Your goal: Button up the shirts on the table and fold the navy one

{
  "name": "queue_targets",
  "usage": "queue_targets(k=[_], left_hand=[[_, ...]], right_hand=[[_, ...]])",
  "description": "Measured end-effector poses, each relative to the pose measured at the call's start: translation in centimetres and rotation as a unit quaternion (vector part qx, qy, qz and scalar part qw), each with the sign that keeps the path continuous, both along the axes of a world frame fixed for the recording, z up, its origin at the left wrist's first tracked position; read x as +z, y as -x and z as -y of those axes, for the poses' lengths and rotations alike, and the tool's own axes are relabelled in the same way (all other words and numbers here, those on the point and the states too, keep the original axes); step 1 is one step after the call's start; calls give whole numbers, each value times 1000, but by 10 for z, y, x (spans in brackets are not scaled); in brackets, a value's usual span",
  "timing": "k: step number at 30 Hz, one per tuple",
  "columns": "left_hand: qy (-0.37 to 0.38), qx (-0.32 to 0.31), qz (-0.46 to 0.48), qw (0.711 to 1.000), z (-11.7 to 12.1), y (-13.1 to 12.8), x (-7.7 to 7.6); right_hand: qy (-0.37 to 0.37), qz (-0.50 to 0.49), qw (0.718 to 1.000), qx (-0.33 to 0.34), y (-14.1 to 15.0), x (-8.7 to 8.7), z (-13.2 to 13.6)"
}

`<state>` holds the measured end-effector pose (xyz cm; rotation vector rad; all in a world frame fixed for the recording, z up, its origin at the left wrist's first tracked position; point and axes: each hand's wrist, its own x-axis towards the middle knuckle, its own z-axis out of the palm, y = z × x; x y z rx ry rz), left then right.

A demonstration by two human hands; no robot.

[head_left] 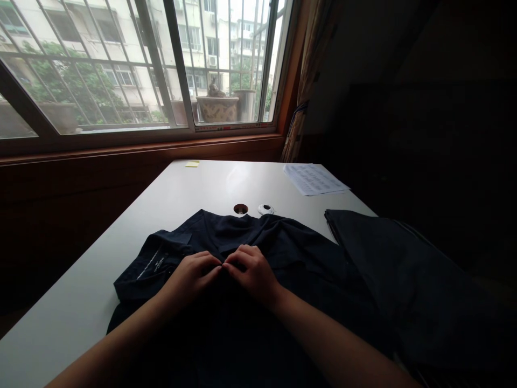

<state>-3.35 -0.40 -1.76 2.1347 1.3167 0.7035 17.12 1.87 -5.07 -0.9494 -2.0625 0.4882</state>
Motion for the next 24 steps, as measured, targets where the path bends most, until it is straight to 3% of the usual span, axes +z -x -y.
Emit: queue_targets(k=[8, 12, 17, 24], left_hand=[[32, 21, 16, 999, -8, 7, 0], [55, 36, 37, 997, -10, 9, 0], [71, 42, 52, 995, -13, 16, -2], [79, 31, 48, 995, -17, 20, -5]], right_hand=[[-35, 19, 999, -20, 1, -2, -1], [-88, 16, 996, -31, -2, -1, 2], [-156, 76, 985, 21, -2, 4, 11], [-109, 124, 985, 57, 5, 3, 9]])
